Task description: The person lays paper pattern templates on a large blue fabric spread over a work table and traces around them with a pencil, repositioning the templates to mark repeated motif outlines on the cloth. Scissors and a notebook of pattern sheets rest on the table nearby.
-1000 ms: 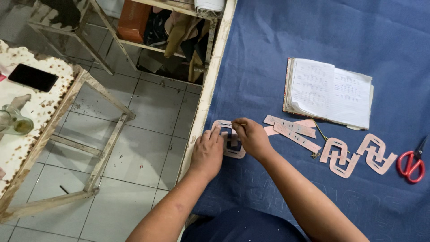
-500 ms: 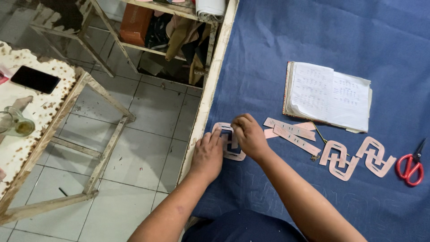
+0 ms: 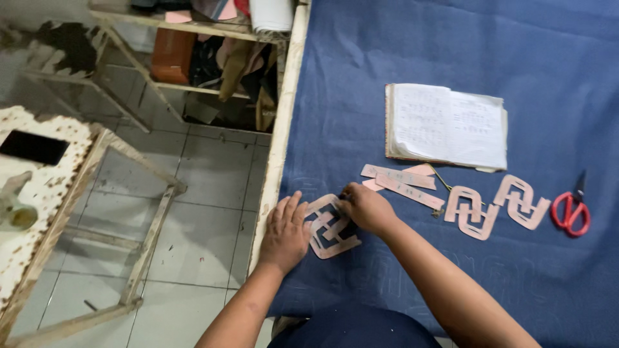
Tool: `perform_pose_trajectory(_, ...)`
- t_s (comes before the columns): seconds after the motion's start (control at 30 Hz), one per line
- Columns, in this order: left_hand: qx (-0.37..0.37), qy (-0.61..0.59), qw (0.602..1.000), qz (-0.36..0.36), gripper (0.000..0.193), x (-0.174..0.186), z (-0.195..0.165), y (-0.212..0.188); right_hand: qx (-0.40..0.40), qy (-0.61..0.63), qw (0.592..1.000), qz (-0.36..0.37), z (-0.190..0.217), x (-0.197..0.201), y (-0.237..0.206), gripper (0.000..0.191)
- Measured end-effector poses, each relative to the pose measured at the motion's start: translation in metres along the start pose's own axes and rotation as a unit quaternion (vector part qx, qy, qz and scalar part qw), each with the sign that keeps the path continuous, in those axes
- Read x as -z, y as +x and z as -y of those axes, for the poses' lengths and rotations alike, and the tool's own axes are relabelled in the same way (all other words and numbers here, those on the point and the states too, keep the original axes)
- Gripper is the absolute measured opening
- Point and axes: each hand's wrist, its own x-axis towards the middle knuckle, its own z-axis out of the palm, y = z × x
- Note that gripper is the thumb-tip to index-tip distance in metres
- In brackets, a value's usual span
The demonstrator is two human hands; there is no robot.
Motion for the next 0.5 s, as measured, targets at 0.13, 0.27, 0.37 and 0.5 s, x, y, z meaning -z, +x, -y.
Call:
perform_pose_trajectory(0.13,-0.008,0.012,1.000,0.017,0.057,0.008,-0.008,0.001,-0.015,-0.058,0.996,-0.060,-0.043,0.010,-0.046,0.055)
perform_pose_trajectory(0.27,0.009,0.024,0.998,0.056,0.063,0.010,-0.015,0.001,-0.053,-0.110,0.987,-0.101,-0.088,0.027,-0.042,0.047)
perform_pose_trajectory(0.37,0.019,0.056,0.998,0.022,0.060,0.000,-0.031,-0.005,-0.064,-0.075,0.986,-0.132,-0.123,0.046,-0.020,0.041)
perform_pose_trajectory(0.5,0.079,0.079,0.993,0.023,0.056,-0.016,-0.050,-0.010,-0.032,-0.028,0.991,-0.130,-0.157,0.062,-0.005,0.051)
